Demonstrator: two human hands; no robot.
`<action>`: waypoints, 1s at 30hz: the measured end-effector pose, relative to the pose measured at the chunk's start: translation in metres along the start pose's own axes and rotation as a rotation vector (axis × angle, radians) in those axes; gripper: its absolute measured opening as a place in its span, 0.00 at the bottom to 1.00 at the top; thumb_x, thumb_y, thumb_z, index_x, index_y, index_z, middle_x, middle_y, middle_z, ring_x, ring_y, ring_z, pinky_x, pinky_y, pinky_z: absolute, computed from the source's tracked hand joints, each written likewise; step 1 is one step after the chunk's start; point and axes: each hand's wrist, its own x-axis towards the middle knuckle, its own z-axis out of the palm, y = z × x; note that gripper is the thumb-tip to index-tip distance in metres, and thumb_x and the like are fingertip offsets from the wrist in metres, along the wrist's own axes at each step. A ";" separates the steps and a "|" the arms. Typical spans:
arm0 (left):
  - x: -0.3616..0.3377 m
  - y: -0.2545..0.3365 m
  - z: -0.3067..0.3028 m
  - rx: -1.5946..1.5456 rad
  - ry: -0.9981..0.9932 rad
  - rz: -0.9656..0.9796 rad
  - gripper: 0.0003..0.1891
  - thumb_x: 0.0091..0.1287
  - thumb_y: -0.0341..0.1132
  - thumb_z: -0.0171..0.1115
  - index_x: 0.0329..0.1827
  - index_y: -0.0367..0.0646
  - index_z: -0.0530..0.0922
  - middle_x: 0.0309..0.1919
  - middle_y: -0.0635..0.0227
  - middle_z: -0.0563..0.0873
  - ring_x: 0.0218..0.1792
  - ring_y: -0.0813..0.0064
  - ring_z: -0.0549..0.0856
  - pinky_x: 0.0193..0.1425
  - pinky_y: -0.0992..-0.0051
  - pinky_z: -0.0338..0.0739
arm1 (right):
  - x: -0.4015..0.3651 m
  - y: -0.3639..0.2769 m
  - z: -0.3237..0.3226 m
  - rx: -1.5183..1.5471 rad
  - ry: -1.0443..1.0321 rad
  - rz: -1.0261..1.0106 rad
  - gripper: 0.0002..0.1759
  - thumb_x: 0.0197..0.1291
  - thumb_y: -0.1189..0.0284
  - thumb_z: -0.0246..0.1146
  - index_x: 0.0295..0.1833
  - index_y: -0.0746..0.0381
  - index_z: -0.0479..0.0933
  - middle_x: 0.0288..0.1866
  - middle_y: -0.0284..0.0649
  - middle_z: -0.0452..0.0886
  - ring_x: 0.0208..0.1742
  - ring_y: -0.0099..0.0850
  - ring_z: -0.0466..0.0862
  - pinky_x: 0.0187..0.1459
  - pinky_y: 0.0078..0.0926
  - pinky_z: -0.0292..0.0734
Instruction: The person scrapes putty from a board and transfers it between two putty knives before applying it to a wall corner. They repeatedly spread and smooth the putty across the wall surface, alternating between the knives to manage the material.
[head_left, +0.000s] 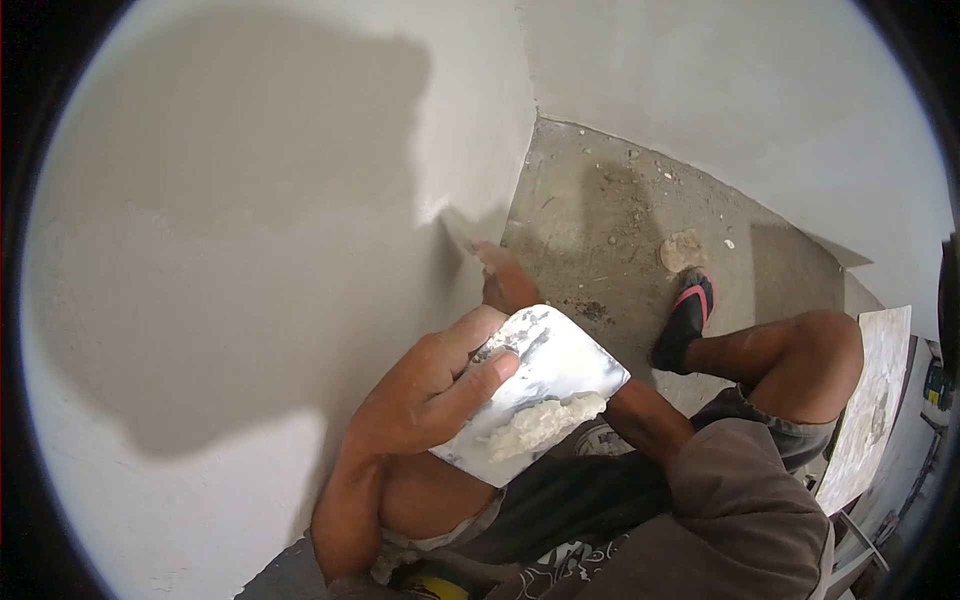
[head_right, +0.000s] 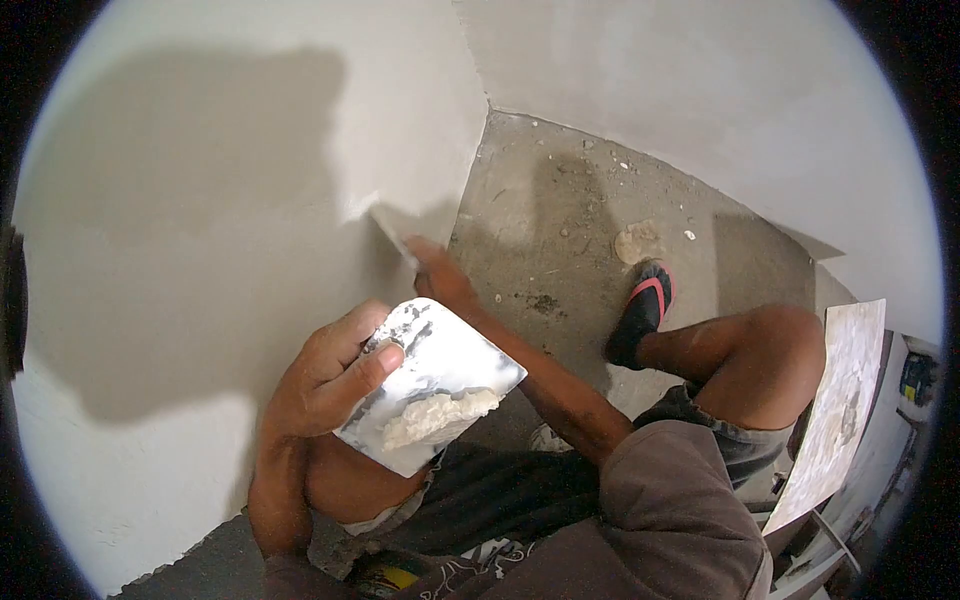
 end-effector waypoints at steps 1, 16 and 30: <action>0.000 0.002 0.000 -0.009 0.000 0.008 0.15 0.76 0.41 0.53 0.49 0.35 0.75 0.32 0.65 0.79 0.35 0.78 0.76 0.41 0.75 0.71 | -0.002 -0.008 -0.007 0.033 0.009 0.220 0.24 0.65 0.76 0.53 0.67 0.65 0.70 0.52 0.57 0.77 0.54 0.52 0.79 0.56 0.42 0.75; -0.001 0.008 -0.001 -0.017 -0.018 0.032 0.14 0.76 0.39 0.52 0.49 0.35 0.75 0.33 0.65 0.79 0.36 0.79 0.76 0.43 0.75 0.71 | 0.128 0.064 -0.017 0.040 0.168 0.080 0.24 0.65 0.78 0.49 0.67 0.70 0.68 0.56 0.59 0.79 0.59 0.52 0.79 0.62 0.37 0.71; 0.001 -0.004 0.001 0.001 0.086 0.058 0.12 0.75 0.39 0.53 0.47 0.37 0.75 0.33 0.64 0.80 0.37 0.78 0.76 0.43 0.73 0.71 | -0.018 0.007 0.020 0.093 0.044 -0.169 0.28 0.63 0.70 0.59 0.68 0.64 0.66 0.61 0.51 0.74 0.62 0.45 0.75 0.63 0.36 0.71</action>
